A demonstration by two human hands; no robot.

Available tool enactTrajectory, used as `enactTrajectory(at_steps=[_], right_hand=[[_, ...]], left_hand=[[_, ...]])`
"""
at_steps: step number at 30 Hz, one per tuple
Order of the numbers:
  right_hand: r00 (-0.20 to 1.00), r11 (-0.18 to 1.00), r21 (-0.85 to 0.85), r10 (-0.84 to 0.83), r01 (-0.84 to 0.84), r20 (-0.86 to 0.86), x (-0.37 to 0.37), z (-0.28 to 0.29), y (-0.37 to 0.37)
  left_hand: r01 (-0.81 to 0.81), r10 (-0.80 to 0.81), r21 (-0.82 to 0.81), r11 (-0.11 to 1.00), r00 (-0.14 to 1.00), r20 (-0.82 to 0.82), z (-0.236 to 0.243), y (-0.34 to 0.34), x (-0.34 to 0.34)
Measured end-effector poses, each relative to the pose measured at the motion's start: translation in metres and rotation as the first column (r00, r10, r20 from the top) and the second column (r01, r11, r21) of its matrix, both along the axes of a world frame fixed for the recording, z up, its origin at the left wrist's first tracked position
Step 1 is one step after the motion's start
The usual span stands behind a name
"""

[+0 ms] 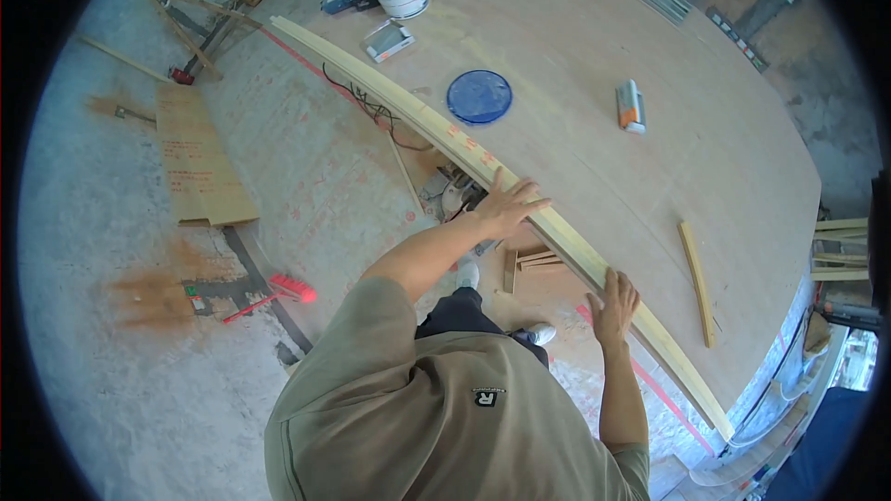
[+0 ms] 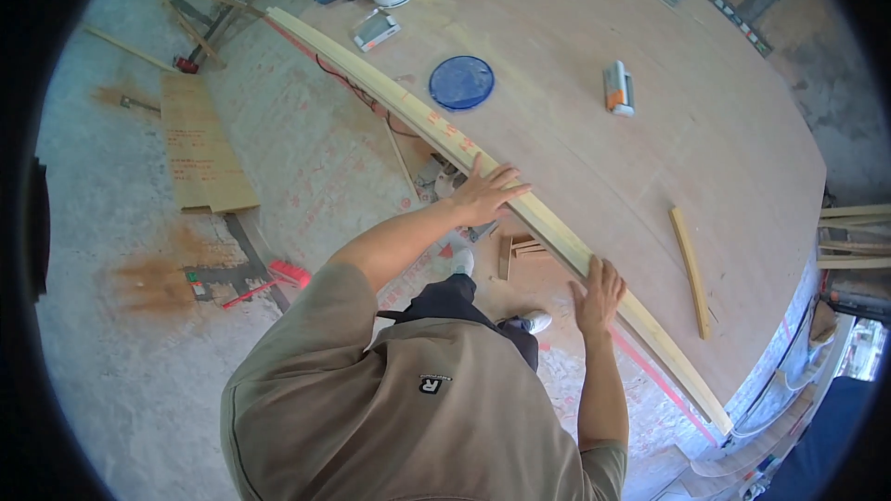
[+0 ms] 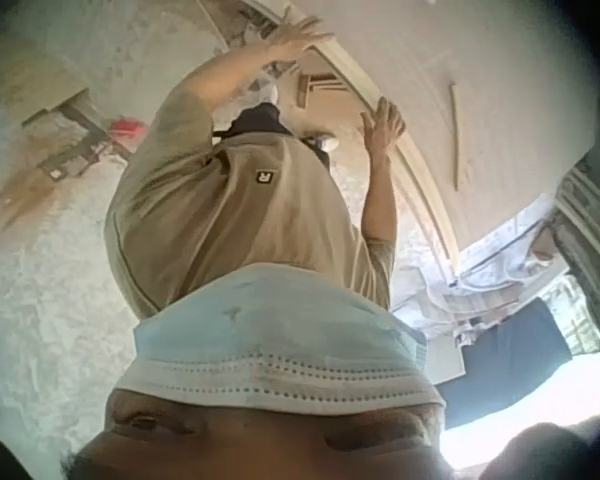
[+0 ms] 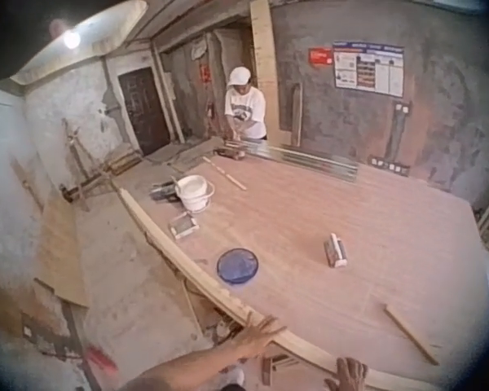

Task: Measuring wall segments, selecting wooden strips, and applying white paint or primer to them at a renovation site.

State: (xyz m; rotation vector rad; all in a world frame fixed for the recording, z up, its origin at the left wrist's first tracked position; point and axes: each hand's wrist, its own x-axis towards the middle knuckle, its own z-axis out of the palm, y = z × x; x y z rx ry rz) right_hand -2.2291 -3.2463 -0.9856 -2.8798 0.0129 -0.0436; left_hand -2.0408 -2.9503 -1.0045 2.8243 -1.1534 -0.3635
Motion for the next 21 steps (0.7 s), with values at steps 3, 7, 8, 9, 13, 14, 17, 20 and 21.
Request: enactTrajectory(at_steps=[3,7,8,9,13,14,17,20,21], right_hand=[[0.998,0.996,0.074,-0.046,0.043,0.043,0.0,-0.014,-0.01],[1.0,0.987,0.158,-0.022,0.021,0.008,0.001,-0.006,-0.014],[1.0,0.988,0.157,-0.013,0.011,0.012,0.001,-0.005,-0.017],[1.0,0.981,0.193,-0.015,0.012,0.011,0.0,-0.005,-0.019],[0.997,0.972,0.236,-0.02,0.003,0.073,-0.008,-0.016,-0.045],[0.993,0.978,0.21,-0.035,0.012,0.11,-0.007,-0.017,-0.043],[0.993,0.977,0.204,-0.081,0.062,0.083,-0.009,-0.011,-0.047],[0.99,0.98,0.163,-0.125,0.112,0.072,-0.013,-0.014,-0.044],[0.987,0.981,0.149,-0.14,0.128,0.074,-0.01,-0.014,-0.041]], left_hand=[[0.005,-0.007,-0.077,0.997,1.0,-0.03,0.006,0.016,0.019],[0.01,-0.014,-0.195,0.981,1.0,-0.019,-0.01,0.028,0.027],[0.001,-0.004,-0.196,0.981,1.0,-0.016,-0.012,0.028,0.029],[0.015,-0.021,-0.216,0.976,0.999,-0.024,-0.013,0.028,0.029],[0.061,-0.096,-0.272,0.96,0.988,-0.118,-0.02,0.017,0.041],[0.052,-0.085,-0.264,0.963,0.99,-0.115,-0.016,0.016,0.043],[0.058,-0.139,-0.372,0.926,0.971,-0.196,-0.01,0.009,0.045],[0.025,-0.13,-0.436,0.9,0.969,-0.212,-0.021,-0.006,0.044],[0.022,-0.126,-0.43,0.903,0.969,-0.214,-0.027,-0.009,0.045]])
